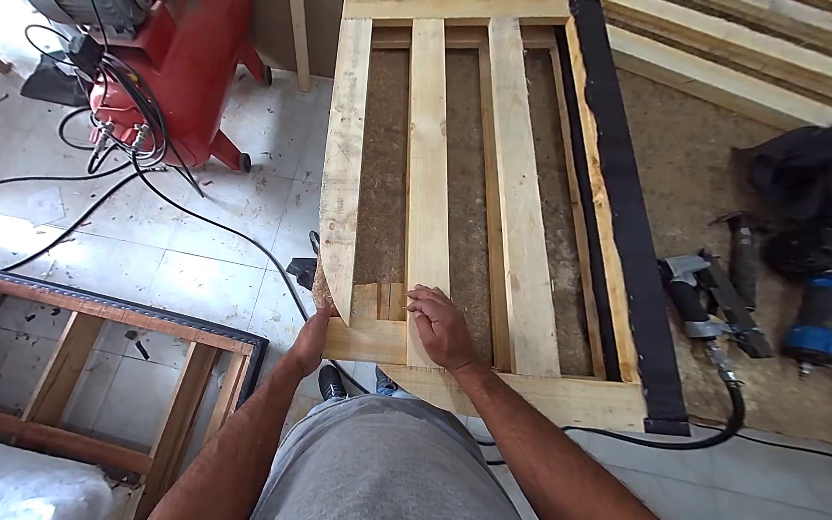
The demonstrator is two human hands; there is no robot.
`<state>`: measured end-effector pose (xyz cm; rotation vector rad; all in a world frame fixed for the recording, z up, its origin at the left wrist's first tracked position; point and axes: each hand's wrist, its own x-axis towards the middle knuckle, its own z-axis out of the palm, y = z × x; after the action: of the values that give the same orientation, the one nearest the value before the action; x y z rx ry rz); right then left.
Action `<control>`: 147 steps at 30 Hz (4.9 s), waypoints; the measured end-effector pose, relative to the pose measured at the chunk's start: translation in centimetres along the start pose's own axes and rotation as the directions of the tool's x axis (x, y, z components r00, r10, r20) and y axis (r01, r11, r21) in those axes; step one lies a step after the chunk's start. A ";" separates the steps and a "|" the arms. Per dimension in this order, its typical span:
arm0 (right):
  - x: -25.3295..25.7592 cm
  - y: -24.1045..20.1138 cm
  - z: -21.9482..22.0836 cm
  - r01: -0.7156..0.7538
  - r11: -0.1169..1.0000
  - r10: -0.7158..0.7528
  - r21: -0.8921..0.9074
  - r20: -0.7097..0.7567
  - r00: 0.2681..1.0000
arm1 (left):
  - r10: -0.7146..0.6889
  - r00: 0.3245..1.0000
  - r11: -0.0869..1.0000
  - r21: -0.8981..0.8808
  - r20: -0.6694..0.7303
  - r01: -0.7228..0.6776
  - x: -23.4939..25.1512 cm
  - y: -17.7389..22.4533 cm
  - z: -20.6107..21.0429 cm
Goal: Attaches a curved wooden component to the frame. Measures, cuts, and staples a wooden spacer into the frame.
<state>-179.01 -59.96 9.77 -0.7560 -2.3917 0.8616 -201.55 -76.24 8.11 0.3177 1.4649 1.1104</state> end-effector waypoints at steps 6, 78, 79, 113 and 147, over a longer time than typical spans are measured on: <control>0.0 0.0 0.0 0.001 1.000 -0.001 0.000 -0.003 1.000 | 0.000 1.000 1.000 -0.012 -0.003 0.000 -0.1 0.0 0.1; -0.1 0.1 0.1 0.006 1.000 -0.006 -0.001 -0.010 1.000 | 0.004 1.000 1.000 -0.017 0.007 -0.004 -0.3 0.1 0.1; -0.1 0.1 0.1 0.007 1.000 -0.007 -0.001 -0.014 1.000 | 0.007 1.000 1.000 -0.017 0.009 -0.007 -0.2 0.0 0.1; -0.1 0.1 0.1 0.005 1.000 -0.005 -0.003 -0.004 1.000 | 0.000 1.000 1.000 0.007 -0.012 0.000 -0.4 0.3 0.3; -0.1 0.1 0.2 0.006 1.000 -0.006 0.008 -0.013 1.000 | -0.014 1.000 1.000 -0.025 -0.028 0.013 -0.4 0.3 0.4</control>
<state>-178.99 -60.01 9.53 -0.7484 -2.3771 0.8604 -201.22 -76.22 8.66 0.2754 1.4745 1.1259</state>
